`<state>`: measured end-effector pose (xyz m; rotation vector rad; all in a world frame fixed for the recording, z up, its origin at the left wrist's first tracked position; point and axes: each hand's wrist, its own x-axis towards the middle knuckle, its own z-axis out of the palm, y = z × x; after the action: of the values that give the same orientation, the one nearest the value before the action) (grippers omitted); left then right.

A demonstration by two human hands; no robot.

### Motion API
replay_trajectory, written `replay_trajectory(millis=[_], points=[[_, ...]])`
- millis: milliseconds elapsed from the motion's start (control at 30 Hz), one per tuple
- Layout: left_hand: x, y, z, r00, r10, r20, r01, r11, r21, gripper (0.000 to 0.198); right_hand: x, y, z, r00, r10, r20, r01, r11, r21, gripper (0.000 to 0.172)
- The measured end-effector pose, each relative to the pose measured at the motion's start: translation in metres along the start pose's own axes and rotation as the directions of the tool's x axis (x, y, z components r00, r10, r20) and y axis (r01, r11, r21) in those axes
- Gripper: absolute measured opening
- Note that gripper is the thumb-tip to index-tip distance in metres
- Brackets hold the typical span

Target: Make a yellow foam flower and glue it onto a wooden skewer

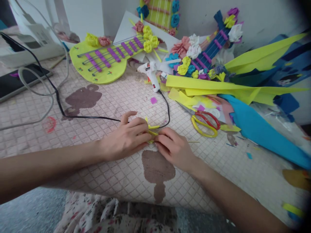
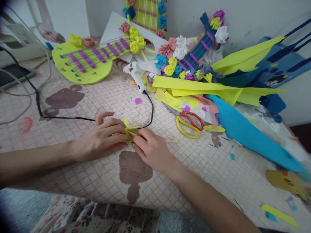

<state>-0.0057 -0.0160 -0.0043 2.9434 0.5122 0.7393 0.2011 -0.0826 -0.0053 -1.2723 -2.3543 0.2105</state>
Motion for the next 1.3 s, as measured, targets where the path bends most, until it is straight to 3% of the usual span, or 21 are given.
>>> replay_trajectory(millis=[1033,1200,1300], points=[[0.001,-0.001,-0.01,0.998,-0.047,-0.034,0.047,0.999,-0.006,0.014,0.003,0.006,0.007,0.998,-0.029,-0.052,0.029,1.0,0.002,0.016],[0.003,-0.001,-0.014,0.993,-0.121,0.001,0.121,0.989,-0.084,0.018,0.004,0.006,0.006,0.998,-0.017,-0.056,0.017,1.0,0.003,0.017],[0.002,-0.003,-0.013,0.986,-0.166,-0.034,0.161,0.98,-0.117,0.015,0.006,0.006,0.005,0.998,-0.018,-0.068,0.017,1.0,-0.009,0.017]])
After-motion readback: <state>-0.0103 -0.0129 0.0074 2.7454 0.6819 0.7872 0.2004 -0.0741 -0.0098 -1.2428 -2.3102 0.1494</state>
